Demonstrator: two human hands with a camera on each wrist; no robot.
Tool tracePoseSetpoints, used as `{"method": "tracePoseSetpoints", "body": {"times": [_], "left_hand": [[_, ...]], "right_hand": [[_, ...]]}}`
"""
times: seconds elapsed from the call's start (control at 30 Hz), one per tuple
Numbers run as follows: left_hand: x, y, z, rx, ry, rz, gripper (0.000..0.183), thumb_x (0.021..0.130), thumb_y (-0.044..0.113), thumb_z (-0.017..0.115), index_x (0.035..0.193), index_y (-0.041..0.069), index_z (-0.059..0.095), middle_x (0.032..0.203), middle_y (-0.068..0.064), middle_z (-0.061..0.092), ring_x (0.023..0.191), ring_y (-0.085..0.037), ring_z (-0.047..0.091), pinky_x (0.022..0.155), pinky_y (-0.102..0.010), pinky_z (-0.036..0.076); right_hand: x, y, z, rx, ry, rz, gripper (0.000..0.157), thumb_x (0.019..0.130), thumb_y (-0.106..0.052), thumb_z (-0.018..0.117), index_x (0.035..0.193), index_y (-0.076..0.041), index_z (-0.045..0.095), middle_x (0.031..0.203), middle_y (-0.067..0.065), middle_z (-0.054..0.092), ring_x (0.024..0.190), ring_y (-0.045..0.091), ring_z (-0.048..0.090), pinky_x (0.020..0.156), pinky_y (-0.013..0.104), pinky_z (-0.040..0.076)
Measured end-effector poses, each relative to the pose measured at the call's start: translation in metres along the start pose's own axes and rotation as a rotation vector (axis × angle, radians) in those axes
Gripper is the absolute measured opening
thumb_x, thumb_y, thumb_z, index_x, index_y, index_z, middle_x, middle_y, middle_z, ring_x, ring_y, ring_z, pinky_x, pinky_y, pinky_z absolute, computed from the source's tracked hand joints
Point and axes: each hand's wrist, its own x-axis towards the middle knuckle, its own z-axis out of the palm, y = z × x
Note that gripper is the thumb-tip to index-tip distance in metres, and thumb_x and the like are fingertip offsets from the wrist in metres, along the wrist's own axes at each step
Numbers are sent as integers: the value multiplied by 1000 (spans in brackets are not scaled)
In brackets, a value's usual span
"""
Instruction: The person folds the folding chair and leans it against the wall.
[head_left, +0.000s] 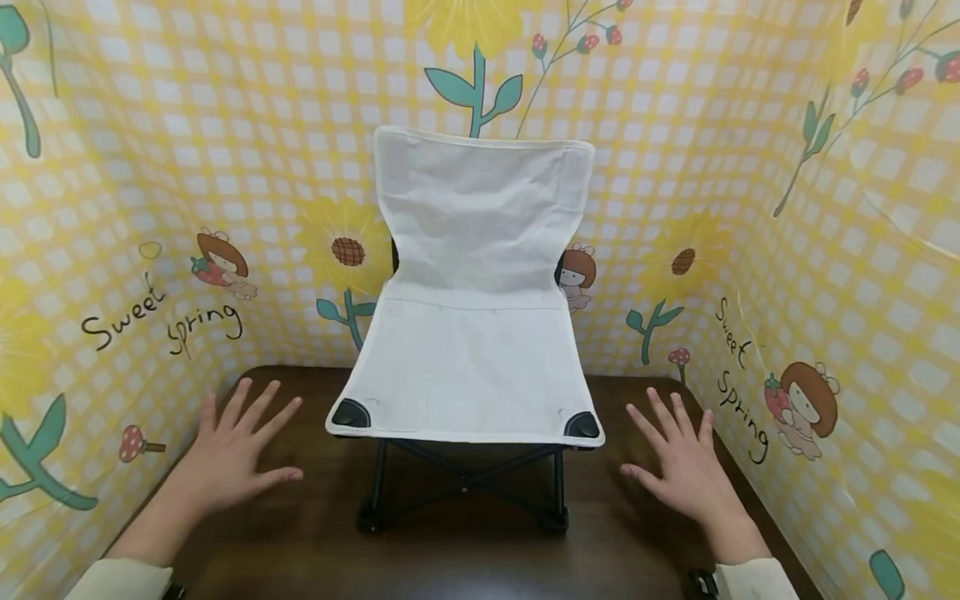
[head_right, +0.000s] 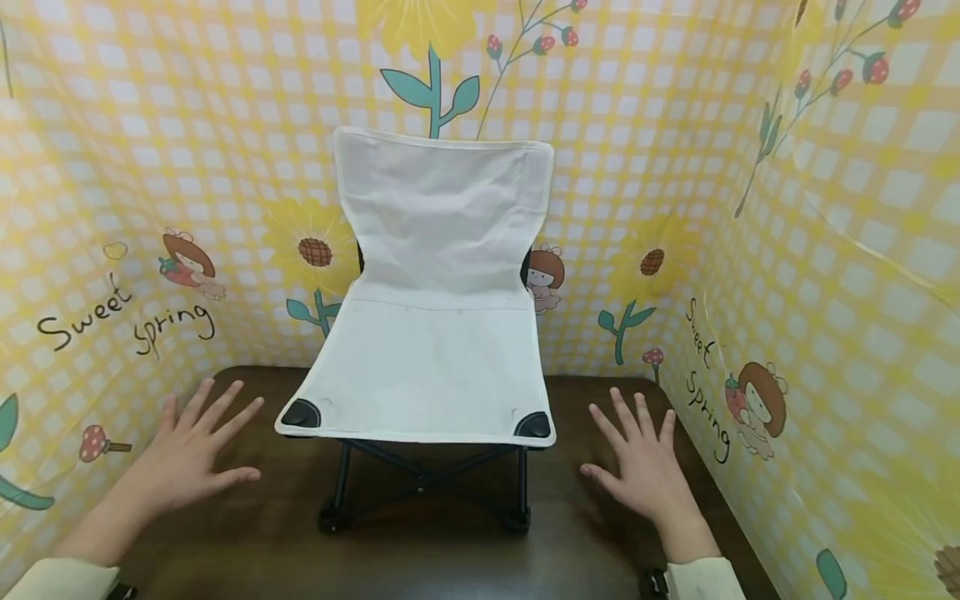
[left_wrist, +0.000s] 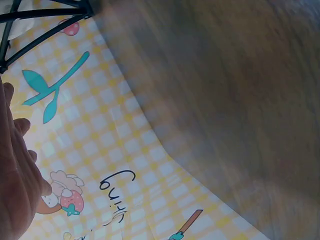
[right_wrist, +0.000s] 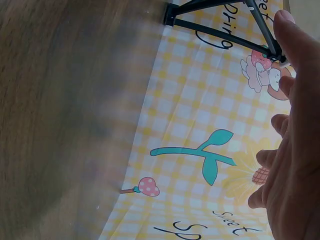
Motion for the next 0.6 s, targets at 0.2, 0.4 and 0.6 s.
{"method": "tracePoseSetpoints", "body": {"times": [0.2, 0.4, 0.6], "left_hand": [[-1, 4, -7, -48, 21, -11, 113, 79, 73, 72, 166, 31, 14, 174, -6, -1, 157, -39, -15, 114, -70, -22], [0, 5, -15, -63, 50, -6, 115, 76, 70, 77, 166, 31, 17, 174, -7, 1, 157, -39, -12, 117, -68, -19], [1, 7, -24, -76, 81, 4, 115, 76, 72, 76, 165, 29, 19, 173, -8, 5, 158, -39, -9, 119, -66, -16]], "right_hand": [[-2, -4, -4, 26, 26, -7, 96, 87, -64, 71, 164, -32, 24, 174, 6, 5, 157, 44, 3, 114, 78, -9], [-1, -9, -13, 60, 58, -19, 95, 86, -61, 73, 164, -30, 26, 173, 6, 7, 158, 42, 2, 115, 77, -8], [0, -13, -21, 112, 92, -23, 96, 86, -56, 76, 163, -28, 28, 173, 8, 9, 158, 40, 1, 116, 76, -7]]}}
